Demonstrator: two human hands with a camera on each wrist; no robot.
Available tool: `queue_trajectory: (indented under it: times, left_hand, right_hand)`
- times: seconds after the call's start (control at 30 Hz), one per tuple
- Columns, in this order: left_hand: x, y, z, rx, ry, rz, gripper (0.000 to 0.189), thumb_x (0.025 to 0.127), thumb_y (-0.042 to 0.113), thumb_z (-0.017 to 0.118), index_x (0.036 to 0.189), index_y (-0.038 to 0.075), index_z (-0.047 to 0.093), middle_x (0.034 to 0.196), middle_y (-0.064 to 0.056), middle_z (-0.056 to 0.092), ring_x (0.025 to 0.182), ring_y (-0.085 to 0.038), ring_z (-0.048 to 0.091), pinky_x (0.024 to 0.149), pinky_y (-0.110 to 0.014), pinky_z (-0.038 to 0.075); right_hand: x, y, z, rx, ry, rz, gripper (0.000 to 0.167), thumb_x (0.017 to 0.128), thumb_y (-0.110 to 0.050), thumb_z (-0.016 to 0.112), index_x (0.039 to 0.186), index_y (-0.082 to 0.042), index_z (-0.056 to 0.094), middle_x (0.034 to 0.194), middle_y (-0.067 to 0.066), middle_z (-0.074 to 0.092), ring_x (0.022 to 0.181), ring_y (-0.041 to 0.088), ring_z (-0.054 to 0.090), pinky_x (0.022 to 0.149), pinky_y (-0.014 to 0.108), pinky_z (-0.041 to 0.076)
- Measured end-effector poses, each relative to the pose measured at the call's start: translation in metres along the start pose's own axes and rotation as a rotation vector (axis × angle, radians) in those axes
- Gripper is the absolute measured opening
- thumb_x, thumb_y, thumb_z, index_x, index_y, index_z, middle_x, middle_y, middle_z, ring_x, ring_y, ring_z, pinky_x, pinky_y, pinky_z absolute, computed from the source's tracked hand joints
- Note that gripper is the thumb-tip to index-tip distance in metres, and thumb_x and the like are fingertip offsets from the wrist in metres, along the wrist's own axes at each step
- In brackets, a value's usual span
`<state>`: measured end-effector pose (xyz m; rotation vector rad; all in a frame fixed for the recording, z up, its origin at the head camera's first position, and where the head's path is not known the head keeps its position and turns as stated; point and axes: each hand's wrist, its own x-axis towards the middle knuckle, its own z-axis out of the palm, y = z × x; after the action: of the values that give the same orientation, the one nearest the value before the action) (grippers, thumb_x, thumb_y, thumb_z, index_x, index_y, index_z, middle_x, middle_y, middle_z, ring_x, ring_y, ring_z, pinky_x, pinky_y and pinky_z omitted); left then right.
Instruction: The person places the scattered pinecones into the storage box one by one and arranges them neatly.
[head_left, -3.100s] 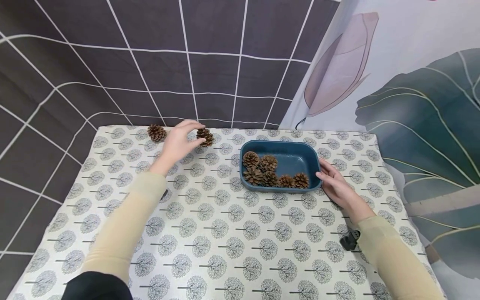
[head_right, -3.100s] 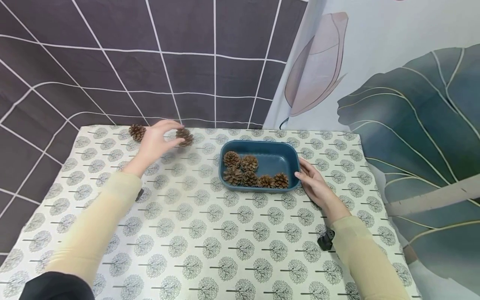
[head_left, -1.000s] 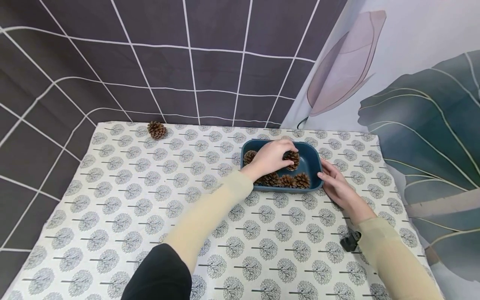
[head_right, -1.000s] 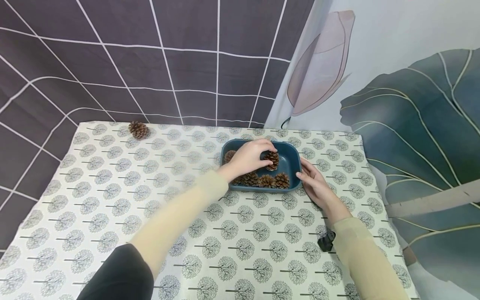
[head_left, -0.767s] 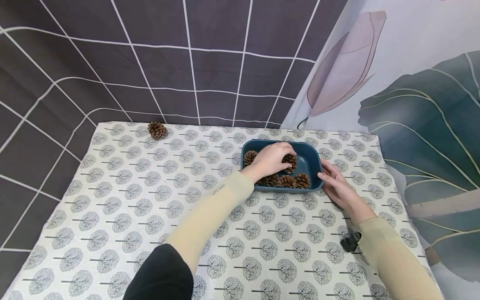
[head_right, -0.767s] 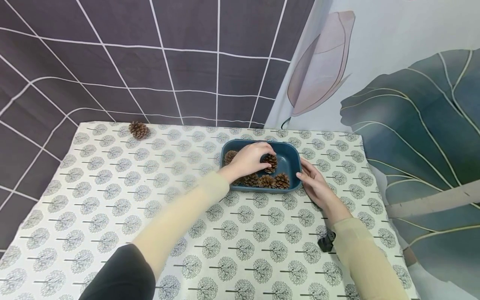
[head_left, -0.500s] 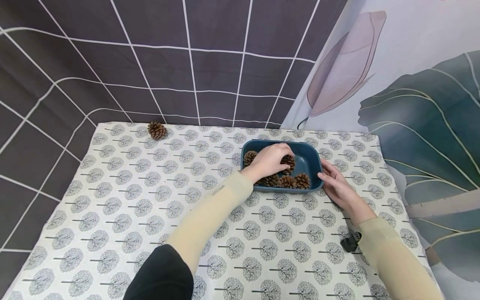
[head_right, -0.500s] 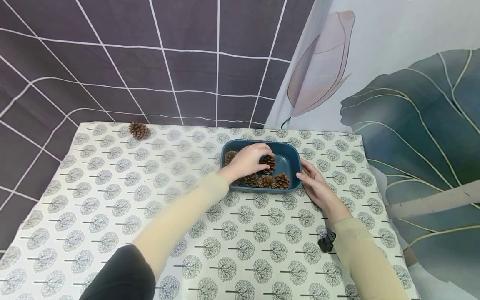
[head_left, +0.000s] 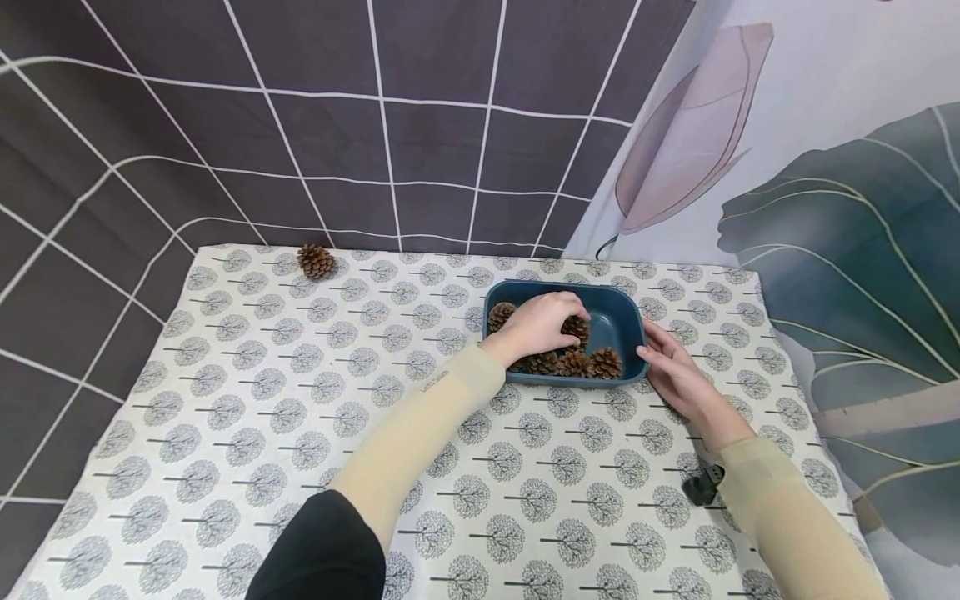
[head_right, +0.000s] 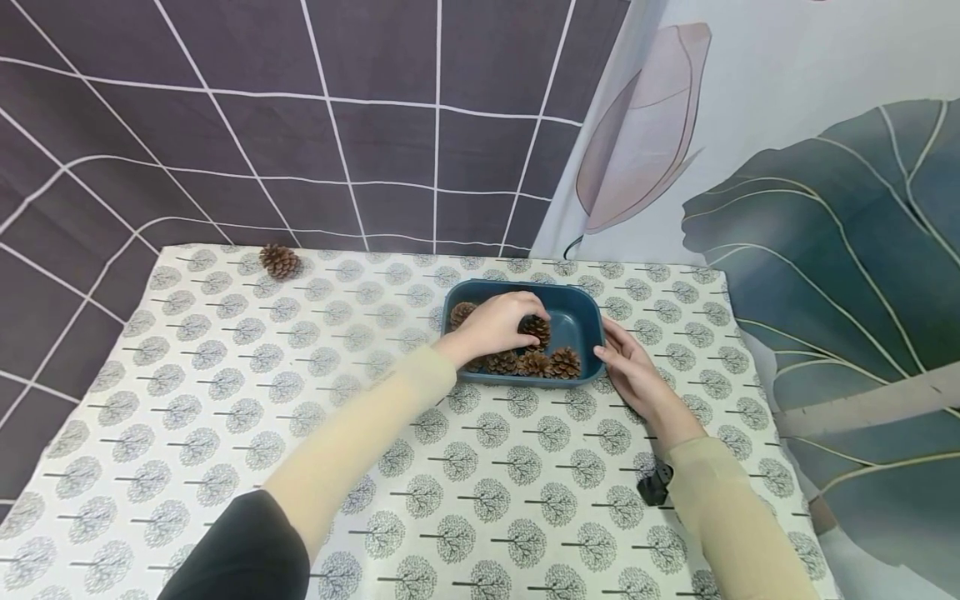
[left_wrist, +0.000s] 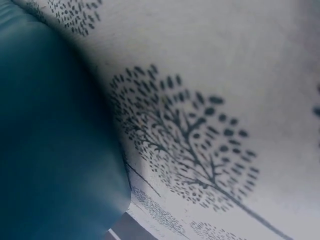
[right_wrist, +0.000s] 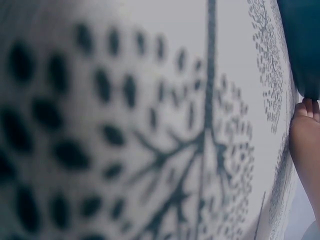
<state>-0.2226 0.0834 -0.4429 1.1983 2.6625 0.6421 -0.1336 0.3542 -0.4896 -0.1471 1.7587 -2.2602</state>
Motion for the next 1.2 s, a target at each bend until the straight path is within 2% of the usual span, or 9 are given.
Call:
queue_trajectory:
  times: [0.13, 0.23, 0.7, 0.97, 1.2]
  left_hand:
    - [-0.001, 0.002, -0.001, 0.0, 0.005, 0.001, 0.043, 0.098, 0.031, 0.079, 0.138, 0.018, 0.07, 0.146, 0.002, 0.065, 0.137, -0.017, 0.062, 0.119, -0.031, 0.051]
    - [-0.003, 0.003, -0.002, 0.0, 0.009, 0.005, 0.044, 0.098, 0.031, 0.079, 0.138, 0.017, 0.069, 0.147, 0.001, 0.065, 0.137, -0.017, 0.062, 0.12, -0.031, 0.05]
    - [-0.006, 0.0, -0.008, -0.018, 0.031, 0.023, 0.043, 0.1, 0.032, 0.076, 0.139, 0.017, 0.069, 0.146, 0.001, 0.065, 0.138, -0.016, 0.061, 0.12, -0.031, 0.049]
    - [-0.015, -0.01, -0.022, -0.088, 0.098, 0.017, 0.041, 0.101, 0.026, 0.075, 0.14, 0.014, 0.068, 0.151, -0.006, 0.063, 0.145, -0.023, 0.056, 0.126, -0.038, 0.044]
    - [-0.03, -0.029, -0.036, -0.129, 0.177, -0.021, 0.041, 0.1, 0.022, 0.076, 0.139, 0.012, 0.069, 0.151, -0.009, 0.064, 0.145, -0.026, 0.056, 0.128, -0.043, 0.042]
  right_hand:
    - [0.0, 0.001, -0.001, 0.027, -0.008, -0.014, 0.056, 0.109, 0.003, 0.047, 0.161, -0.015, 0.041, 0.149, -0.014, 0.056, 0.134, 0.0, 0.056, 0.113, 0.013, 0.047]
    - [0.0, 0.002, -0.001, 0.048, -0.017, -0.02, 0.051, 0.109, 0.004, 0.047, 0.155, -0.018, 0.048, 0.149, -0.013, 0.056, 0.134, 0.0, 0.056, 0.114, 0.013, 0.047]
    - [0.001, 0.001, 0.001, 0.054, -0.008, -0.018, 0.048, 0.108, 0.005, 0.048, 0.147, -0.022, 0.053, 0.146, -0.012, 0.058, 0.131, 0.001, 0.058, 0.111, 0.013, 0.049]
    - [0.002, 0.002, -0.001, 0.05, -0.022, -0.02, 0.049, 0.109, 0.004, 0.046, 0.149, -0.022, 0.051, 0.147, -0.012, 0.057, 0.132, 0.001, 0.057, 0.112, 0.013, 0.049]
    - [0.001, 0.002, -0.002, 0.024, -0.02, -0.014, 0.051, 0.109, 0.002, 0.047, 0.158, -0.015, 0.042, 0.148, -0.013, 0.055, 0.133, 0.0, 0.056, 0.113, 0.012, 0.048]
